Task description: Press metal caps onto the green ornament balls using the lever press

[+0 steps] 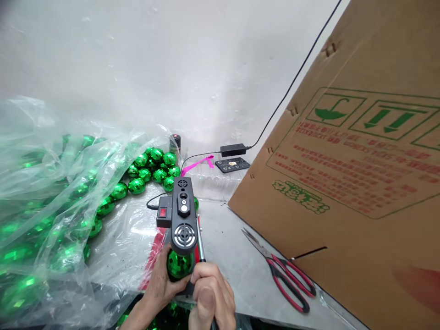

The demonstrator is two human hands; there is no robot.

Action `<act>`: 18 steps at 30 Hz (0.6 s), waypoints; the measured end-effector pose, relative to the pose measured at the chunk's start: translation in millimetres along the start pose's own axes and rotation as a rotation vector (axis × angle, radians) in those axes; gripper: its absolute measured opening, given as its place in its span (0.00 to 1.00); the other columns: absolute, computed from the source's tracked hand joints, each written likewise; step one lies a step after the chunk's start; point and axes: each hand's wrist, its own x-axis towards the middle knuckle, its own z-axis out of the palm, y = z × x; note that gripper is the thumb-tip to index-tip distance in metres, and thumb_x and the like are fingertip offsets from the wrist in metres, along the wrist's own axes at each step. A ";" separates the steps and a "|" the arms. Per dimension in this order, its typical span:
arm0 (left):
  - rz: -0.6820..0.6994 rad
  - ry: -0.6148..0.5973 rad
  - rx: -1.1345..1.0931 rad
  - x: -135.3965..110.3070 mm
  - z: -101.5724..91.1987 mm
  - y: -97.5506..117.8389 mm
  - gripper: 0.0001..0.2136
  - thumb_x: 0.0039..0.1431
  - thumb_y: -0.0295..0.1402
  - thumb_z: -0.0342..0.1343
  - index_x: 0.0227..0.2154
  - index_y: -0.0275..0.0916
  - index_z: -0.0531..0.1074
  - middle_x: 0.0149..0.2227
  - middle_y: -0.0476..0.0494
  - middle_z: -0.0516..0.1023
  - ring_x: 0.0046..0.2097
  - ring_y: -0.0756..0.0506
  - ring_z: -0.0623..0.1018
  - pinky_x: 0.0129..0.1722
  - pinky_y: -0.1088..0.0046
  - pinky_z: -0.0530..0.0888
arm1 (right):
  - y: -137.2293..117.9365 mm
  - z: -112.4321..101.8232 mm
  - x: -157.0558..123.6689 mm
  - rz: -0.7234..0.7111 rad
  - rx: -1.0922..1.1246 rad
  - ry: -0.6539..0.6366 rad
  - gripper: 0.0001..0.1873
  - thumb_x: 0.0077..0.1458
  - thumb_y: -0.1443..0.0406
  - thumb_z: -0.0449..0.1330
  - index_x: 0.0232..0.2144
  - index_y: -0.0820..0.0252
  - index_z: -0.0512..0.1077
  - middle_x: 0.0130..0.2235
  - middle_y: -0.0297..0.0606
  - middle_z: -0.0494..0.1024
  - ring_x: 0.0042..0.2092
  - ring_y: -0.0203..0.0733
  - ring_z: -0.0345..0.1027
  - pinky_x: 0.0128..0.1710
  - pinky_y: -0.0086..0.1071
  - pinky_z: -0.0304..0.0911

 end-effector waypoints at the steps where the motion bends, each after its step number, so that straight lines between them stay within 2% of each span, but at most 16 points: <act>1: 0.001 -0.002 -0.001 0.0 1.3 -0.2 0.40 0.45 0.36 0.75 0.63 0.39 0.71 0.61 0.29 0.82 0.62 0.25 0.82 0.64 0.36 0.79 | 0.5 0.3 -0.6 0.000 0.003 0.019 0.25 0.76 0.70 0.50 0.23 0.54 0.62 0.24 0.29 0.68 0.25 0.35 0.65 0.26 0.32 0.57; 14: 0.059 0.025 0.043 -1.0 8.2 -5.2 0.39 0.46 0.34 0.74 0.64 0.37 0.71 0.61 0.27 0.82 0.63 0.23 0.82 0.63 0.35 0.80 | 5.3 -1.9 -2.8 -0.008 0.006 -0.027 0.25 0.76 0.69 0.50 0.23 0.55 0.61 0.25 0.29 0.69 0.25 0.33 0.65 0.25 0.31 0.56; 18: 0.072 0.027 0.045 -0.5 9.6 -5.0 0.39 0.47 0.35 0.73 0.64 0.36 0.70 0.62 0.25 0.81 0.63 0.23 0.82 0.64 0.35 0.80 | -1.6 6.0 7.8 -0.029 0.026 0.030 0.27 0.77 0.67 0.51 0.22 0.55 0.60 0.22 0.28 0.65 0.24 0.33 0.64 0.24 0.31 0.55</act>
